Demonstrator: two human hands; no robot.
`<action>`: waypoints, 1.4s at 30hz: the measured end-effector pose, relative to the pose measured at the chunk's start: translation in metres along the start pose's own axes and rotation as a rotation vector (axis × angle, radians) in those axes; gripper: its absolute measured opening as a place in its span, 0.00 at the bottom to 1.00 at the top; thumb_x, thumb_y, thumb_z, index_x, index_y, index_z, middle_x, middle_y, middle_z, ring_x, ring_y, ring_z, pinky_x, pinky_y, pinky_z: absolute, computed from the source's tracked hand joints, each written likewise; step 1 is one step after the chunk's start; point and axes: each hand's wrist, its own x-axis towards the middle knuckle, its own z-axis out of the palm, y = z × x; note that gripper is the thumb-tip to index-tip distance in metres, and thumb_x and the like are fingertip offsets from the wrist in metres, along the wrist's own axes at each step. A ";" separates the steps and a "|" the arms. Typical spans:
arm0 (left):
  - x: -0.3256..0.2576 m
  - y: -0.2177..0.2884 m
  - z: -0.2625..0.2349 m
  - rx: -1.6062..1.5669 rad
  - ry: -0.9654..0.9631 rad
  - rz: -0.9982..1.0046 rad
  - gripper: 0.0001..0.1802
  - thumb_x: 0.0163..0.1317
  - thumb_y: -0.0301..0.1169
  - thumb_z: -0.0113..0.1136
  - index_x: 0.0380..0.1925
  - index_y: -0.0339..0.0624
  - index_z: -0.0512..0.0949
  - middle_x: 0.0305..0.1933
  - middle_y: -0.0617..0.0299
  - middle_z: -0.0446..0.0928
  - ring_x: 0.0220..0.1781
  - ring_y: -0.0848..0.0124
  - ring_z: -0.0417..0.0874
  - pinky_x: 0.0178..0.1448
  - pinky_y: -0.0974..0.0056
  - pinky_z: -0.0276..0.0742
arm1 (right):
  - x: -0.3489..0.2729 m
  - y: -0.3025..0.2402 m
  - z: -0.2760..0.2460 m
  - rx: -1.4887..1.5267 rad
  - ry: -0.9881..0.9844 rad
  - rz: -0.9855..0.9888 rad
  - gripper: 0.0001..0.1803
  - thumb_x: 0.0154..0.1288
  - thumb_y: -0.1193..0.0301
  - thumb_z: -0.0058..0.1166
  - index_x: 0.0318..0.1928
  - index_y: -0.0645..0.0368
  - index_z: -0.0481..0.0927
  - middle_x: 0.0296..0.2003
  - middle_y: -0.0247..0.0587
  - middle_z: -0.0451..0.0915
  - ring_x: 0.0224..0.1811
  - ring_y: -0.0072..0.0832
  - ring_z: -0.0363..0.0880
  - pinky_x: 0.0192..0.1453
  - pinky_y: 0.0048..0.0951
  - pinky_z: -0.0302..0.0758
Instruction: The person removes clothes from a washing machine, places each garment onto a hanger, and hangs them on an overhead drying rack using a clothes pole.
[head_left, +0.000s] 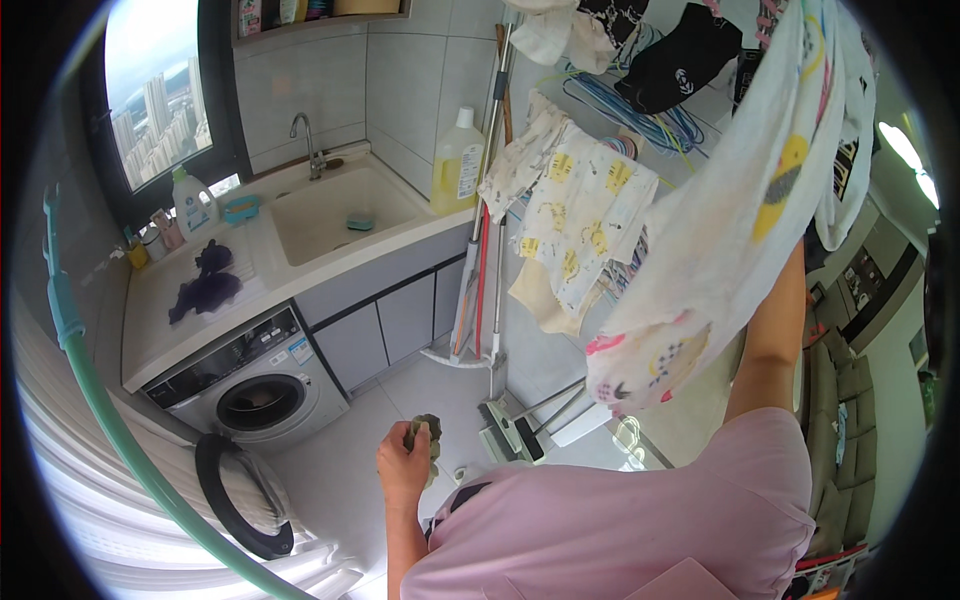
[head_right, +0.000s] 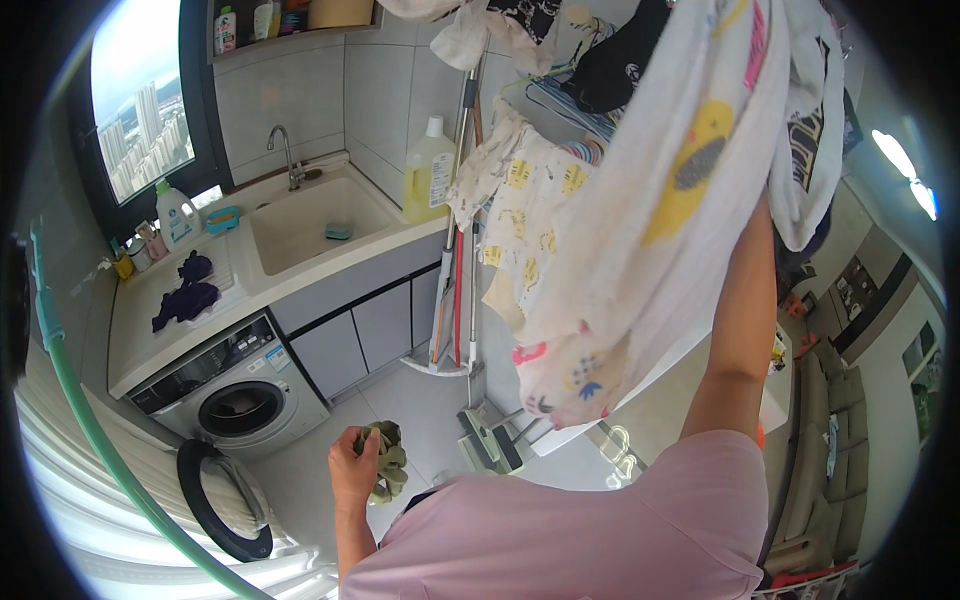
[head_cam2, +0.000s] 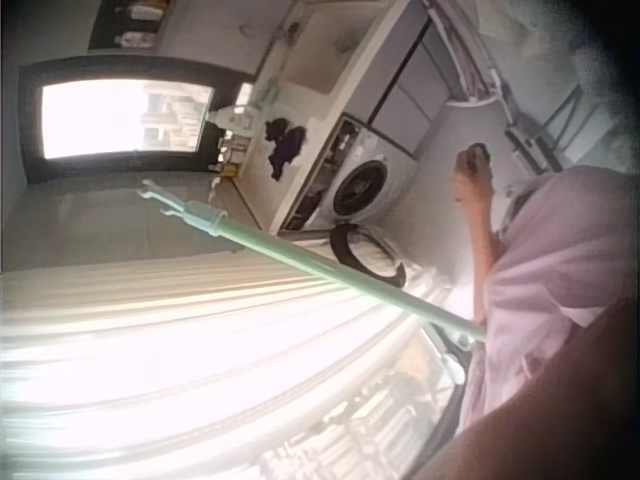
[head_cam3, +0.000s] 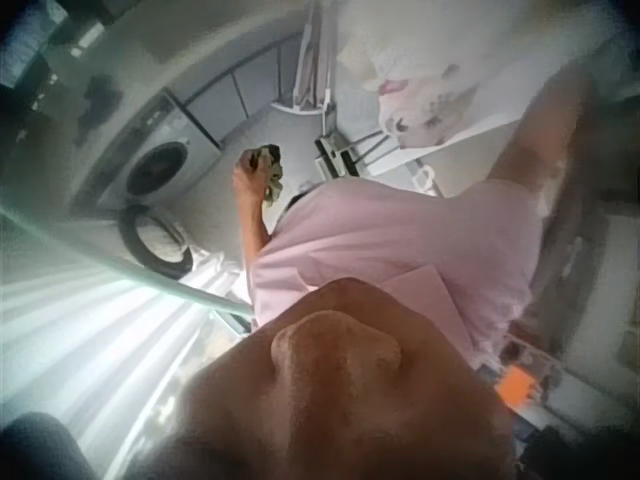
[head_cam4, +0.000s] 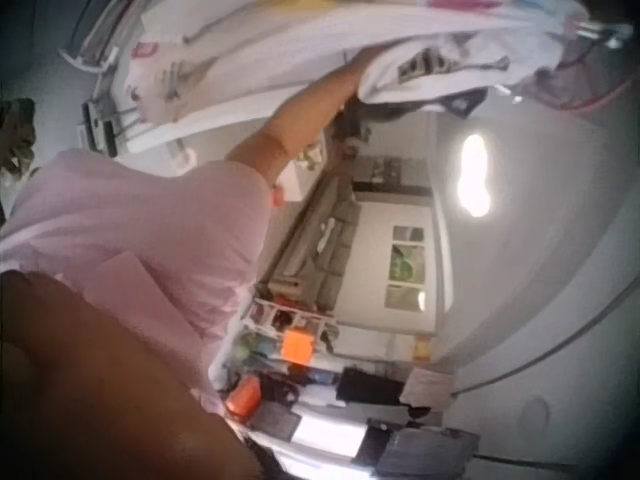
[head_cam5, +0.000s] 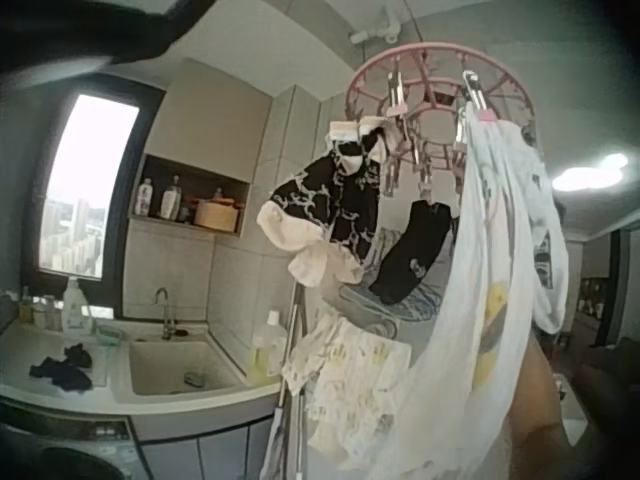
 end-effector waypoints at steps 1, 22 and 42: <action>0.002 0.003 0.001 -0.004 -0.015 0.017 0.12 0.57 0.34 0.59 0.27 0.34 0.77 0.21 0.51 0.76 0.23 0.57 0.77 0.31 0.59 0.72 | -0.028 -0.009 -0.026 0.222 -0.004 0.054 0.14 0.65 0.65 0.49 0.46 0.58 0.78 0.35 0.36 0.79 0.31 0.25 0.72 0.35 0.25 0.68; -0.007 0.016 -0.025 0.263 -0.144 0.172 0.12 0.54 0.37 0.58 0.34 0.44 0.82 0.30 0.51 0.80 0.33 0.51 0.81 0.37 0.57 0.75 | -0.370 -0.056 0.003 0.923 -0.873 0.393 0.17 0.71 0.64 0.43 0.27 0.61 0.75 0.17 0.30 0.66 0.24 0.15 0.63 0.30 0.20 0.60; -0.058 0.089 -0.124 -0.138 0.236 0.229 0.09 0.56 0.25 0.63 0.38 0.37 0.83 0.28 0.64 0.78 0.32 0.80 0.74 0.37 0.74 0.69 | -0.433 -0.271 0.102 1.916 -1.514 0.102 0.13 0.66 0.61 0.53 0.38 0.58 0.77 0.29 0.28 0.75 0.32 0.19 0.66 0.45 0.25 0.67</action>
